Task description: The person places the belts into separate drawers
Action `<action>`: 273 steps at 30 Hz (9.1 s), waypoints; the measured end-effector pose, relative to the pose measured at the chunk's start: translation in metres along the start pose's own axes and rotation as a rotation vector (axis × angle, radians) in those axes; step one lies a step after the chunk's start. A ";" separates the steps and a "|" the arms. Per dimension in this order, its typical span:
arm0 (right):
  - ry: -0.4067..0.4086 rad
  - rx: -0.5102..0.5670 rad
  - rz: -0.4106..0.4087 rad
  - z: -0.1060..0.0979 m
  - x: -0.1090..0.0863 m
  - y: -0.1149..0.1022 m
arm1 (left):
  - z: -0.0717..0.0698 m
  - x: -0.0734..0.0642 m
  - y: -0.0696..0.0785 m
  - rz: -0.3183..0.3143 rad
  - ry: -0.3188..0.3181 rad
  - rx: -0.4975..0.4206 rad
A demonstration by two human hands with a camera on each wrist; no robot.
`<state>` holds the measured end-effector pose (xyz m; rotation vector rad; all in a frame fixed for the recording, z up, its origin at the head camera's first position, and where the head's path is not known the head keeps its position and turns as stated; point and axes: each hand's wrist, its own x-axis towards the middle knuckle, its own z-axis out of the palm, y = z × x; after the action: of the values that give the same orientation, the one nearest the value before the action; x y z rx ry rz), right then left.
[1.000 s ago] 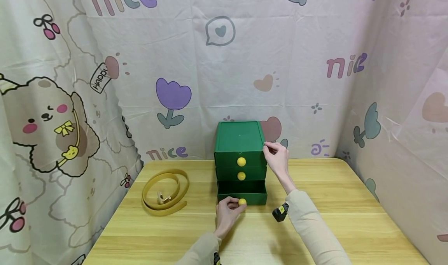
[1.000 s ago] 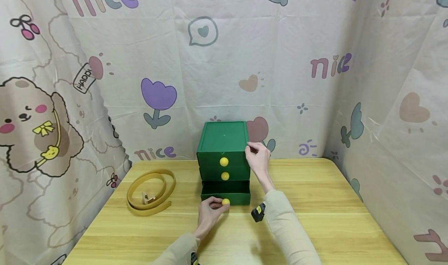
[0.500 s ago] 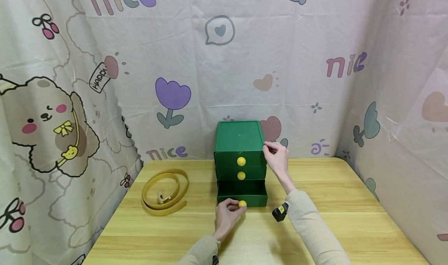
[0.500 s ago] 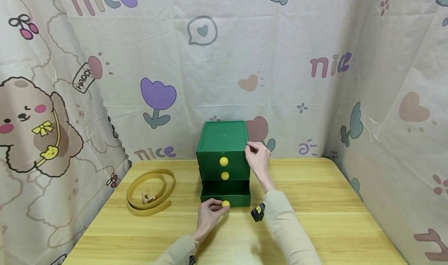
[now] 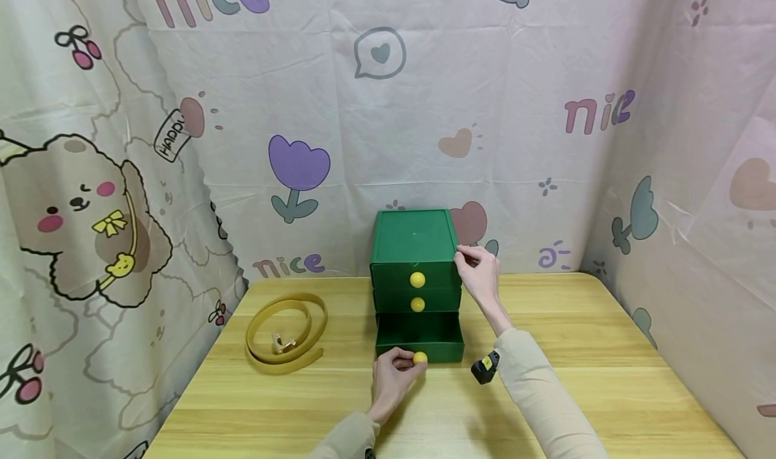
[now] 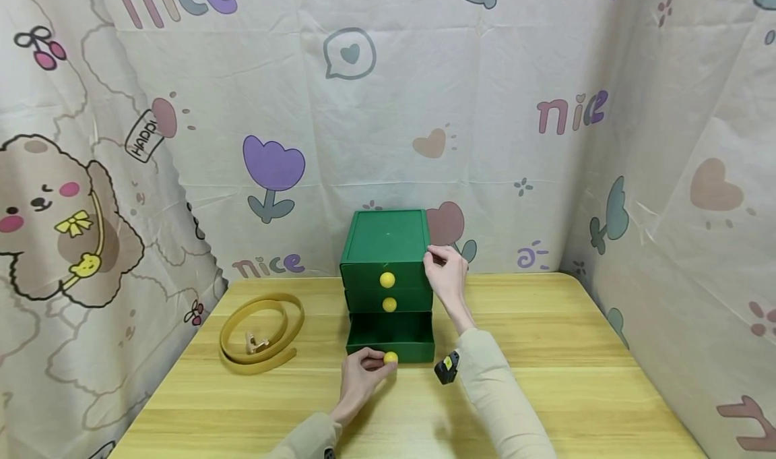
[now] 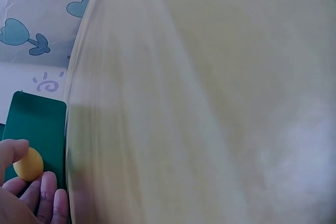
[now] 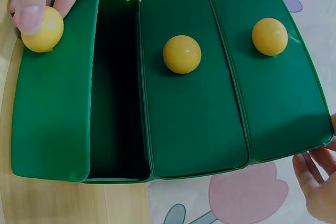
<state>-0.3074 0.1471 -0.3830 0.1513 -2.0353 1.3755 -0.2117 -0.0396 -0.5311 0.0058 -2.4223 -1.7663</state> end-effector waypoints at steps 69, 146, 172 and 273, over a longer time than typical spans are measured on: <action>-0.006 -0.009 0.004 0.000 0.000 0.000 | -0.008 -0.034 0.002 0.000 -0.033 0.009; -0.003 -0.005 0.004 -0.001 -0.002 -0.002 | -0.020 -0.052 0.009 -0.065 -0.039 0.241; -0.003 -0.007 0.006 -0.002 -0.002 -0.002 | -0.037 -0.045 0.017 0.039 -0.030 0.089; -0.013 0.043 0.014 -0.003 0.000 0.002 | -0.202 0.063 -0.047 0.182 -0.020 0.693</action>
<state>-0.3067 0.1502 -0.3837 0.1653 -2.0223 1.4314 -0.2545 -0.2507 -0.5085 -0.1509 -2.8048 -0.7942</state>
